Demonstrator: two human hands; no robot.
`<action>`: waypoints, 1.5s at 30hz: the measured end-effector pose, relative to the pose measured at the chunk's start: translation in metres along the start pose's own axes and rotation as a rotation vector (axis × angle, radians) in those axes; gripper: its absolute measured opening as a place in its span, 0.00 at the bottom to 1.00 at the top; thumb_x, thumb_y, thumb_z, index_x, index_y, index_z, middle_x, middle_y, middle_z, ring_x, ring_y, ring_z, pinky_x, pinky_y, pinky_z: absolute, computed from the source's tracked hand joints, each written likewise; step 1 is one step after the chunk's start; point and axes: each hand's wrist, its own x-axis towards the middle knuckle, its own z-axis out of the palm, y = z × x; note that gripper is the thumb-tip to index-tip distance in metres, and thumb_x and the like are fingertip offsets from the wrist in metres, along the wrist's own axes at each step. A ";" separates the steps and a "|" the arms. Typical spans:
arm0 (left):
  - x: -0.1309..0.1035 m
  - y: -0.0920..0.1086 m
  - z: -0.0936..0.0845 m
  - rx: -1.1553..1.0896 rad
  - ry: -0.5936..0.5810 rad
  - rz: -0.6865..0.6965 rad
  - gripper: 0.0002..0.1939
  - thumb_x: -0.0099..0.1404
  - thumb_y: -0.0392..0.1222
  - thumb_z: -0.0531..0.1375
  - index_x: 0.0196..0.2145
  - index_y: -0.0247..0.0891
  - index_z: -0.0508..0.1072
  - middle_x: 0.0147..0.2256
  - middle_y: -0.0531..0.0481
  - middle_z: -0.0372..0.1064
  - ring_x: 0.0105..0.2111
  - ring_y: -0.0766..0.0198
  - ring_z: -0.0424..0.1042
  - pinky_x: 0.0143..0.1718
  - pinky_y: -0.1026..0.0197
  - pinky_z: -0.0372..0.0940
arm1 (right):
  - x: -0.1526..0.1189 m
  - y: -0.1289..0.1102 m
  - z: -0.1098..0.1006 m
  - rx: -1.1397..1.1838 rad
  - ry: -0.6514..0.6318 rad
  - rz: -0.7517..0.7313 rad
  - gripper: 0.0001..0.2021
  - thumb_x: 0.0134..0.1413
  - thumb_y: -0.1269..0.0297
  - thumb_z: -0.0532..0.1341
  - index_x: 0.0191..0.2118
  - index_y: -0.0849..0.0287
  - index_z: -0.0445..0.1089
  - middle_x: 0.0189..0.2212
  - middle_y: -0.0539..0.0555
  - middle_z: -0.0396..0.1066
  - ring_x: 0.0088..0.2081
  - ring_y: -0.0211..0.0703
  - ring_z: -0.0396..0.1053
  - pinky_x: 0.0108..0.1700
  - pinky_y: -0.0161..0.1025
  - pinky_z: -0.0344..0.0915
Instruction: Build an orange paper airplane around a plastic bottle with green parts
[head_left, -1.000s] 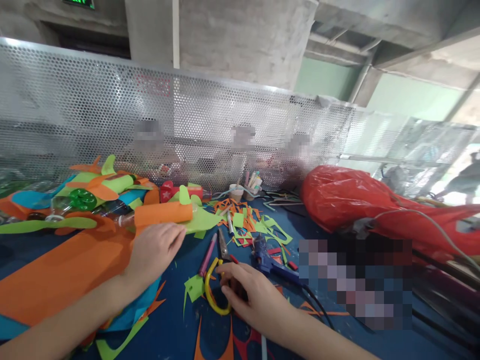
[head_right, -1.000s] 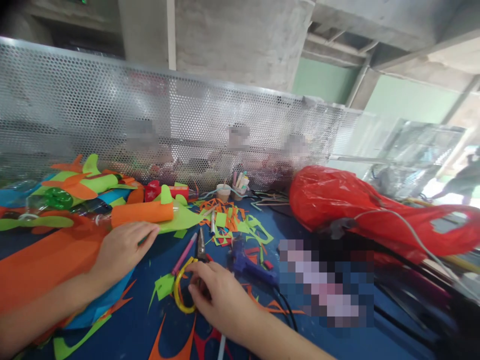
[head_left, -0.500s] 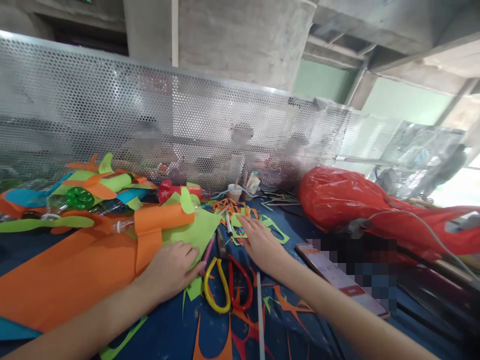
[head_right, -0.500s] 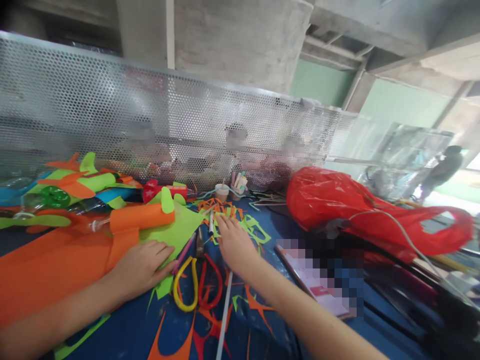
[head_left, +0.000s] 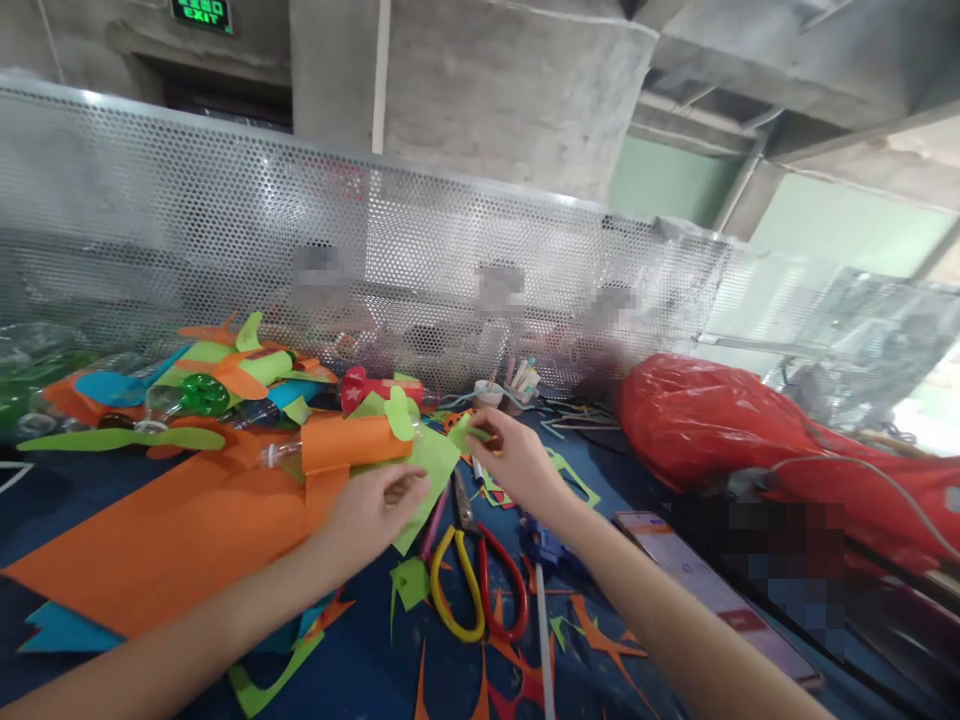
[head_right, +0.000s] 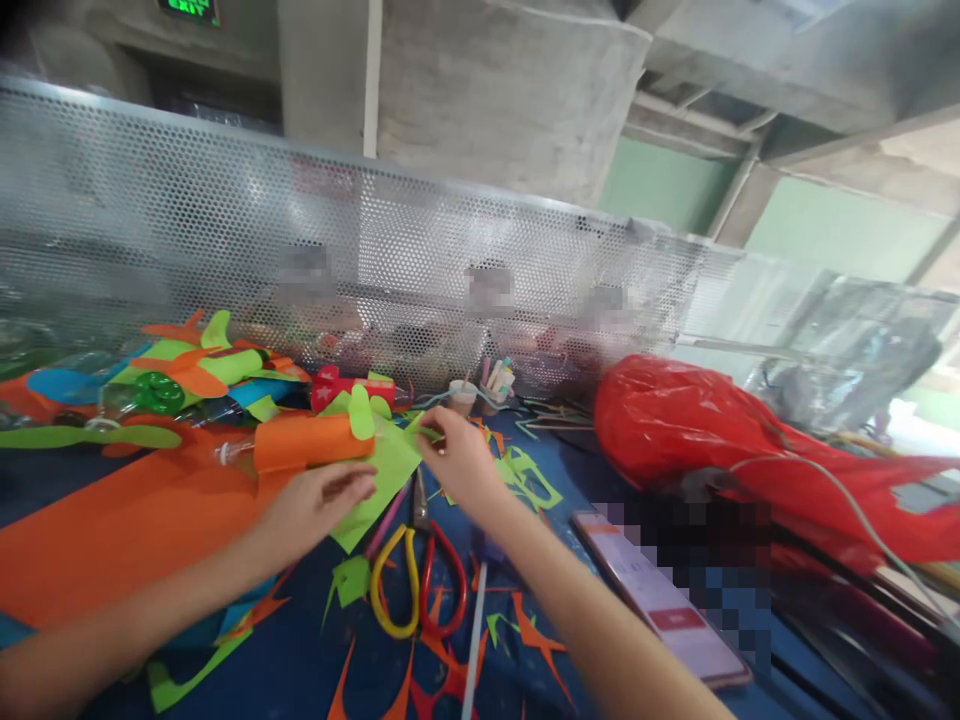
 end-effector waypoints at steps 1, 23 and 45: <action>0.002 0.005 -0.004 -0.076 -0.005 -0.019 0.24 0.71 0.48 0.38 0.46 0.34 0.69 0.37 0.42 0.76 0.36 0.60 0.75 0.38 0.57 0.69 | -0.008 -0.013 0.002 0.035 0.019 -0.044 0.06 0.55 0.71 0.55 0.38 0.59 0.67 0.35 0.51 0.73 0.36 0.37 0.70 0.39 0.33 0.66; 0.017 0.000 -0.045 -0.500 -0.391 -0.161 0.18 0.60 0.54 0.59 0.29 0.34 0.76 0.22 0.53 0.67 0.21 0.70 0.57 0.24 0.65 0.51 | -0.016 -0.015 0.009 0.923 -0.279 0.219 0.13 0.42 0.58 0.68 0.29 0.61 0.67 0.21 0.47 0.69 0.25 0.35 0.67 0.33 0.35 0.64; 0.029 -0.101 -0.117 0.300 0.018 -0.481 0.21 0.54 0.63 0.53 0.26 0.40 0.69 0.16 0.52 0.65 0.22 0.53 0.71 0.26 0.58 0.60 | -0.001 0.016 0.006 0.940 -0.094 0.376 0.10 0.43 0.64 0.67 0.23 0.60 0.65 0.19 0.44 0.69 0.23 0.30 0.67 0.30 0.29 0.66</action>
